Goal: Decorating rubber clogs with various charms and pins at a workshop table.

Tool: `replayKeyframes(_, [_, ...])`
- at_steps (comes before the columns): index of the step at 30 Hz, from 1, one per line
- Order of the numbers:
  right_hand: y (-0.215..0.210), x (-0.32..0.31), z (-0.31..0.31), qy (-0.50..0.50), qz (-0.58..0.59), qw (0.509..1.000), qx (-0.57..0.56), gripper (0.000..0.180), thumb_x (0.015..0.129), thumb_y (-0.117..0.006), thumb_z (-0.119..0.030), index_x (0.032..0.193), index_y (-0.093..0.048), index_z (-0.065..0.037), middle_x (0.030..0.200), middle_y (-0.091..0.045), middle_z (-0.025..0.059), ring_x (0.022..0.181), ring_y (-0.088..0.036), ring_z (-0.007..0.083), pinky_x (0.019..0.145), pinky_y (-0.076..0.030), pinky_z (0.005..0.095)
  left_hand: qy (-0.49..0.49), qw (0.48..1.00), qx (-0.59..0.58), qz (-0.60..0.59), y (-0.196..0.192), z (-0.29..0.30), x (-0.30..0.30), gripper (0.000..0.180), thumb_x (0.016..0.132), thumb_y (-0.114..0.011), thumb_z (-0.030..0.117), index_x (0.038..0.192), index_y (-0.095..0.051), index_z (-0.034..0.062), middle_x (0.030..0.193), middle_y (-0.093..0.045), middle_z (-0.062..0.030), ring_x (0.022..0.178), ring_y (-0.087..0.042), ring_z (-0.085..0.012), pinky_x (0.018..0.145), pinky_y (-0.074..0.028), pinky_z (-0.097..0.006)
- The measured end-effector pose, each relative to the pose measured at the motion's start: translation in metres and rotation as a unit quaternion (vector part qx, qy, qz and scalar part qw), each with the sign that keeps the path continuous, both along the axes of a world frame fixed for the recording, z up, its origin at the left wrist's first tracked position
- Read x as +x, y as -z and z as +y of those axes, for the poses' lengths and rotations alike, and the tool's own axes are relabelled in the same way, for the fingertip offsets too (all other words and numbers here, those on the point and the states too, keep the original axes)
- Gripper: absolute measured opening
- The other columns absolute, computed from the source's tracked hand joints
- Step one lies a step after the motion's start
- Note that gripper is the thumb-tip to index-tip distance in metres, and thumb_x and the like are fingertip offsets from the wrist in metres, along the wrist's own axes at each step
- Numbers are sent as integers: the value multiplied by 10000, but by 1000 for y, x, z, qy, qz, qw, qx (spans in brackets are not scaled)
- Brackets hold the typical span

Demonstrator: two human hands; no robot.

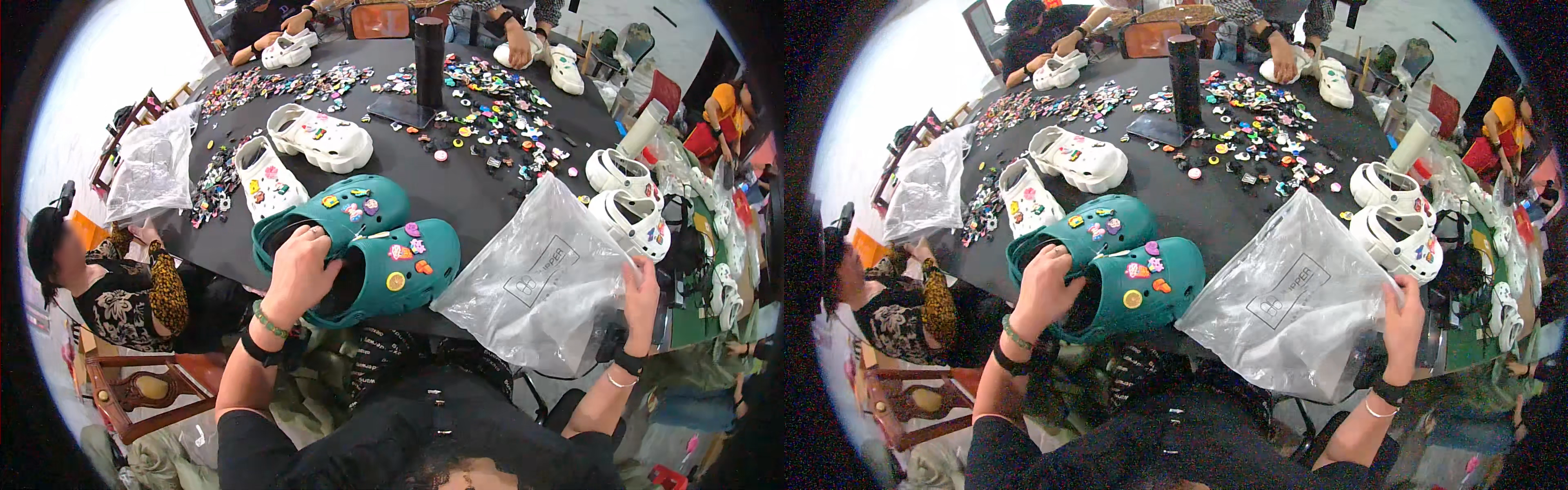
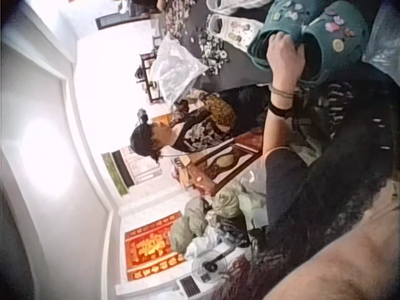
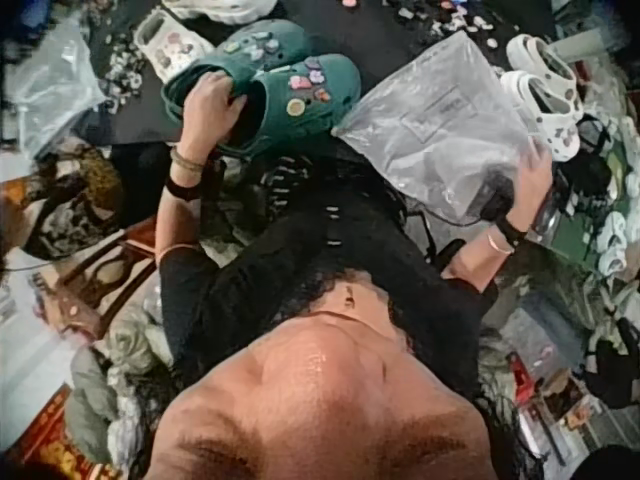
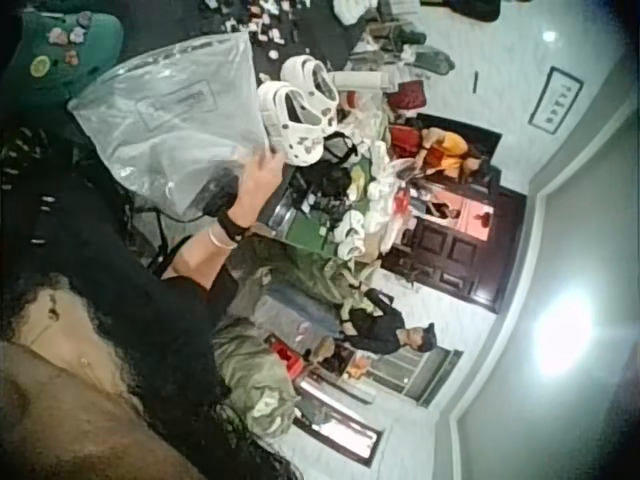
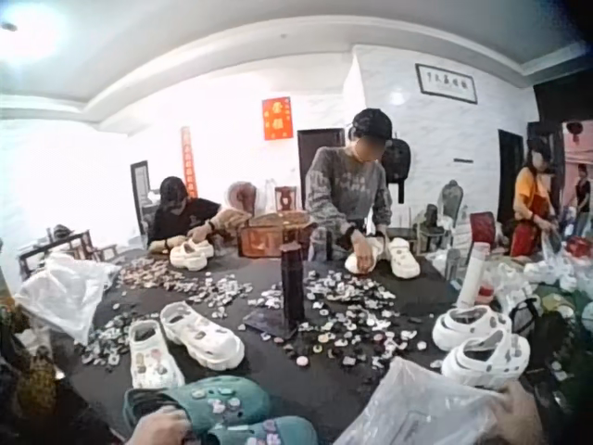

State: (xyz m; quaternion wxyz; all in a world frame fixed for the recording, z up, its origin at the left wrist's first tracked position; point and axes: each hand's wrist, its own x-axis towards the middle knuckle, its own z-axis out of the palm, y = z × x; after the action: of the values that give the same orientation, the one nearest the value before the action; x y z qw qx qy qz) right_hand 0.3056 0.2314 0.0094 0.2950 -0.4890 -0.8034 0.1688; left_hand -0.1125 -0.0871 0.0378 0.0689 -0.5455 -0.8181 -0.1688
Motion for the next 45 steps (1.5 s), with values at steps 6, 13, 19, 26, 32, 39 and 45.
replayKeyframes(6, [-20,-16,-30,-192,52,980,-27,1103,755,-591,-759,1502,-240,-27,1429,-406,230,1286,-448,347,1060,-361,419,-11,1000,-27,2,1,0,6,265,650,-764,117,788,-584,-20,936,-599,-172,972,-561,-342,842,-488,-427])
replayKeyframes(13, [-16,-43,-72,-321,-120,939,18,1173,640,-734,-690,1510,-246,-72,1545,-224,242,1391,-305,420,1139,-279,485,-9,1000,-10,11,5,7,7,262,656,-756,125,777,-582,-30,916,-598,-182,957,-559,-360,838,-482,-440])
replayKeyframes(19, [9,-68,-95,-301,-238,923,5,934,648,-852,-255,1444,-379,-129,1511,-248,201,1278,-409,460,1004,-456,497,-35,998,24,-45,14,6,3,253,654,-754,123,744,-580,-37,807,-581,-211,821,-577,-421,713,-464,-482])
replayKeyframes(26, [13,-52,-74,-295,-144,945,1,659,777,-697,-63,1366,-406,-16,1343,-436,207,1092,-565,411,910,-507,464,-21,992,102,-68,19,22,10,262,666,-729,56,711,-492,-48,778,-546,-213,790,-538,-442,656,-398,-488])
replayKeyframes(32, [-14,-29,-65,-166,-73,983,37,581,857,-571,-82,1389,-345,-24,1334,-471,220,1021,-601,431,838,-535,478,-33,996,30,-73,22,33,26,279,679,-742,94,860,-570,-31,888,-561,-217,888,-533,-441,775,-409,-499])
replayKeyframes(39, [-26,-24,-63,-95,-28,995,31,583,826,-580,-26,1378,-391,-10,1286,-514,244,1051,-567,470,869,-510,476,-50,999,8,0,22,11,21,514,808,-738,197,1186,-546,-95,1152,-606,-278,1099,-551,-446,949,-435,-481])
replayKeyframes(45, [-39,-50,-66,-142,41,983,107,565,810,-531,-4,1363,-418,-19,1229,-546,256,977,-611,440,838,-530,472,-82,991,108,-20,-29,1,43,604,739,-786,152,1261,-541,-27,1180,-594,-243,1127,-550,-398,968,-422,-461])
